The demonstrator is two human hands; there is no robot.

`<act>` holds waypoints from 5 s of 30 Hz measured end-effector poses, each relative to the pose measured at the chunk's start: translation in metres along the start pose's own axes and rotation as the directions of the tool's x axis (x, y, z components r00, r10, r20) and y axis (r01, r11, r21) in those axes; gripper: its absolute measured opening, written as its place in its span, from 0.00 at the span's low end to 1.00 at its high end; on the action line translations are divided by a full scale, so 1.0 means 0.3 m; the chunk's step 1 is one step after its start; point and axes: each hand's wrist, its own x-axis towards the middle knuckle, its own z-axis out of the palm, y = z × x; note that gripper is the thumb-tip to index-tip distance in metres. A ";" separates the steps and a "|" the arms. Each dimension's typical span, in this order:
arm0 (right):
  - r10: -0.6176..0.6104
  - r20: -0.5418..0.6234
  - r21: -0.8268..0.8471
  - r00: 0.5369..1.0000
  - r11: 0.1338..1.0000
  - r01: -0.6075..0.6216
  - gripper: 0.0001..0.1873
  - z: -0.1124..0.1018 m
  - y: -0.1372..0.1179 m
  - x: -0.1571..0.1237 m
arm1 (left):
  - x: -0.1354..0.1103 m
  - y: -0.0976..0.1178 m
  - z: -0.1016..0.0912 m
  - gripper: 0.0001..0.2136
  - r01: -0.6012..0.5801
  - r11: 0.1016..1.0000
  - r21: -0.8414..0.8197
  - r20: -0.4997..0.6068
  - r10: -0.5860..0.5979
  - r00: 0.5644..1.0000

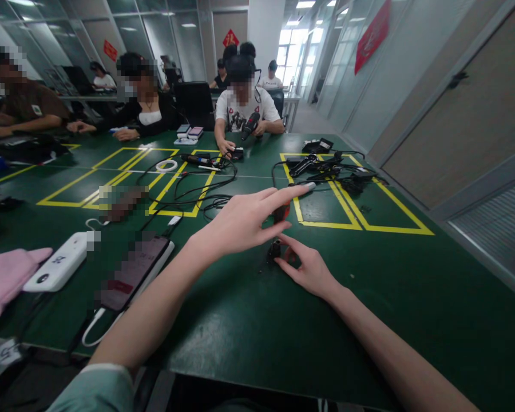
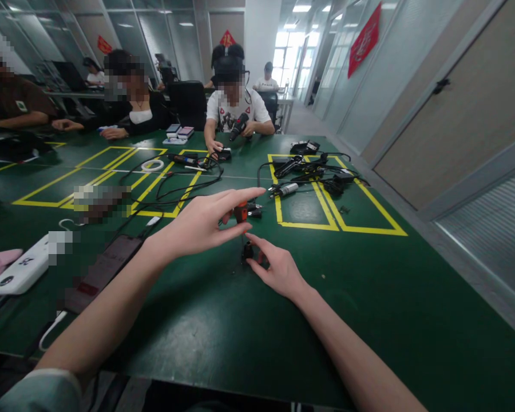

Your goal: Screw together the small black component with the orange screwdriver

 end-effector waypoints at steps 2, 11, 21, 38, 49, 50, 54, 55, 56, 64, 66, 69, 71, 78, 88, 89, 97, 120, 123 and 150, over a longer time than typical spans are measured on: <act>0.014 0.010 -0.003 1.000 1.000 -0.014 0.27 -0.001 -0.001 0.000 | 0.002 0.005 0.000 0.22 0.000 1.000 0.001 0.009 0.000 1.000; 0.040 0.023 0.012 0.999 0.999 -0.040 0.28 0.001 0.000 0.000 | 0.000 0.007 0.001 0.31 -0.021 1.000 -0.013 0.002 0.021 1.000; 0.066 0.030 0.043 0.997 0.997 -0.067 0.26 0.003 -0.001 0.003 | 0.003 0.004 0.008 0.32 -0.020 0.997 -0.079 0.002 0.020 1.000; 0.051 0.022 0.045 0.998 0.998 -0.052 0.26 0.001 -0.006 0.007 | 0.006 0.012 0.011 0.24 -0.078 0.992 -0.094 -0.032 0.075 0.997; 0.047 0.042 0.034 0.998 0.998 -0.049 0.20 -0.008 -0.020 0.015 | 0.007 0.034 0.008 0.24 -0.018 1.000 0.006 -0.016 0.018 1.000; 0.045 0.040 0.032 0.998 0.998 -0.046 0.21 -0.008 -0.019 0.015 | 0.008 0.032 0.011 0.24 -0.046 0.999 0.000 -0.015 0.046 0.999; 0.042 0.037 0.020 0.998 0.999 -0.043 0.21 -0.005 -0.014 0.014 | 0.010 0.021 0.028 0.19 -0.111 0.994 0.002 -0.037 0.111 0.993; 0.041 0.035 0.018 0.999 0.999 -0.041 0.21 -0.004 -0.013 0.014 | 0.009 0.020 0.030 0.18 -0.111 0.994 0.002 -0.041 0.111 0.993; 0.039 0.033 0.017 0.999 0.999 -0.040 0.20 -0.005 -0.013 0.014 | 0.008 0.019 0.030 0.18 -0.109 0.994 0.001 -0.041 0.109 0.993; 0.038 0.029 0.038 0.999 0.999 -0.039 0.22 -0.005 -0.018 0.014 | 0.009 0.005 0.028 0.29 -0.123 0.991 0.045 -0.073 0.126 0.989; 0.037 0.020 0.034 0.999 0.999 -0.038 0.22 -0.001 -0.014 0.013 | 0.009 0.006 0.029 0.30 -0.105 0.993 0.061 -0.057 0.109 0.992; 0.037 0.018 0.023 0.999 0.999 -0.037 0.19 0.002 -0.008 0.011 | 0.007 0.017 0.027 0.29 -0.077 0.994 0.076 -0.020 0.079 0.997; 0.038 0.019 0.026 0.999 0.999 -0.039 0.17 0.002 -0.006 0.010 | 0.006 0.024 0.023 0.30 -0.066 0.995 0.079 -0.012 0.067 0.998; 0.040 0.026 0.043 0.999 0.998 -0.041 0.18 -0.001 -0.007 0.013 | 0.007 0.021 0.025 0.32 -0.067 0.994 0.083 -0.020 0.069 0.997; 0.041 0.030 0.058 0.999 0.997 -0.043 0.21 -0.001 -0.011 0.013 | 0.009 0.036 0.012 0.30 -0.017 0.985 0.175 -0.004 0.018 1.000; 0.037 0.028 0.056 0.999 0.998 -0.038 0.22 0.000 -0.010 0.012 | 0.010 0.035 0.014 0.30 -0.015 0.984 0.179 -0.003 0.016 1.000; 0.037 0.031 0.046 0.999 0.998 -0.039 0.19 0.003 -0.003 0.012 | 0.012 0.040 0.020 0.31 0.004 0.986 0.168 0.011 -0.006 1.000; 0.049 0.052 0.041 0.997 0.998 -0.051 0.18 -0.003 -0.014 0.015 | 0.011 0.013 0.022 0.32 -0.060 0.990 0.130 0.006 0.059 0.998; 0.050 0.050 0.043 0.997 0.998 -0.053 0.19 -0.003 -0.015 0.015 | 0.010 0.013 0.021 0.31 -0.062 0.990 0.123 -0.009 0.063 0.998; 0.104 0.075 0.024 0.992 0.994 -0.106 0.23 0.005 0.007 0.007 | 0.005 0.000 0.024 0.32 -0.077 0.996 0.046 -0.041 0.079 0.996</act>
